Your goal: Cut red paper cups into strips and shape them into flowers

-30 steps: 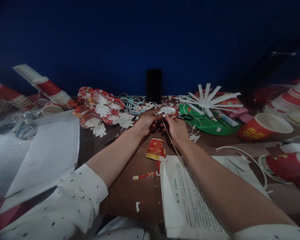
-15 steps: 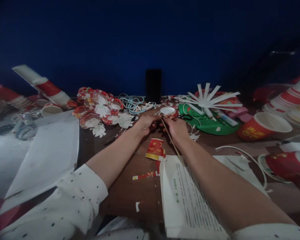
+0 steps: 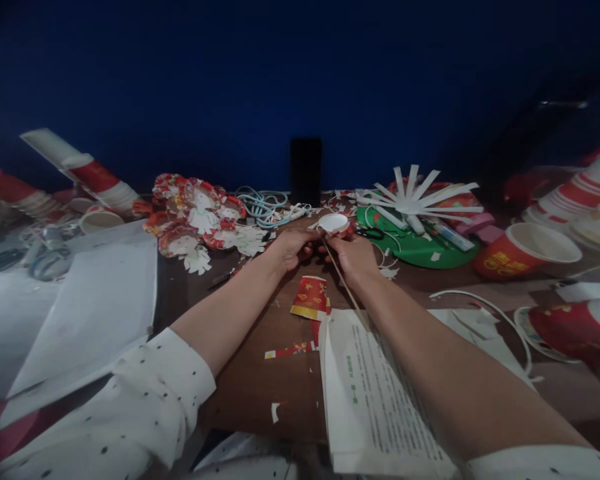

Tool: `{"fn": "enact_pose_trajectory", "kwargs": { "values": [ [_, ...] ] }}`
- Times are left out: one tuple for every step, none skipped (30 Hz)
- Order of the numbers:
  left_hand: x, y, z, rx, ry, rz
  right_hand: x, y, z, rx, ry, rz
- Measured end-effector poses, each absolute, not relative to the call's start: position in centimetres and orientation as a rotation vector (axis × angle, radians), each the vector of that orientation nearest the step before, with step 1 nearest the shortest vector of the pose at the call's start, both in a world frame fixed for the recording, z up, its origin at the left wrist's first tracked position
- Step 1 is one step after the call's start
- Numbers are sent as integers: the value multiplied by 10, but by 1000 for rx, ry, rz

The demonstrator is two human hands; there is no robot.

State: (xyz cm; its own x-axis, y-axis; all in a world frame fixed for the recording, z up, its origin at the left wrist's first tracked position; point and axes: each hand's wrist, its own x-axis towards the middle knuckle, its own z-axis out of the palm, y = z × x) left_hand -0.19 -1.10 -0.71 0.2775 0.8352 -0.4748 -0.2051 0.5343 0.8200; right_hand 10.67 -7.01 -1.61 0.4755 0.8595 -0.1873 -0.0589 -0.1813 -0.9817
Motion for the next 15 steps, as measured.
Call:
{"fn": "enact_pose_trajectory", "kwargs": {
  "values": [
    [-2, -11, -7, 729, 1066, 784, 106, -71, -17, -1534, -740, 946],
    [-1, -11, -7, 752, 1063, 779, 105, -71, -17, -1528, -753, 930],
    [-1, -11, -8, 779, 1057, 773, 103, -72, -18, -1515, -761, 921],
    [-1, -10, -8, 798, 1048, 768, 102, -72, -18, -1496, -760, 917],
    [-1, -10, -9, 815, 1037, 765, 101, -71, -19, -1477, -750, 924],
    [-1, -10, -10, 834, 1027, 766, 100, -71, -19, -1463, -728, 934],
    [-1, -10, -11, 851, 1019, 766, 100, -70, -20, -1452, -704, 946],
    [-1, -9, -12, 867, 1010, 768, 100, -69, -20, -1448, -679, 952],
    [-1, -9, -14, 879, 1004, 770, 99, -68, -20, -1450, -663, 958],
    [-1, -9, -14, 886, 1002, 772, 99, -68, -20, -1454, -656, 962],
    [-1, -9, -15, 889, 1003, 775, 99, -67, -19, -1460, -657, 963],
    [-1, -9, -16, 889, 1007, 777, 100, -67, -19, -1463, -660, 963],
    [0, -9, -16, 887, 1012, 779, 100, -67, -19, -1463, -662, 966],
    [0, -10, -17, 884, 1018, 780, 100, -67, -18, -1462, -660, 969],
    [0, -10, -17, 882, 1022, 776, 100, -67, -18, -1455, -657, 973]
  ]
}}
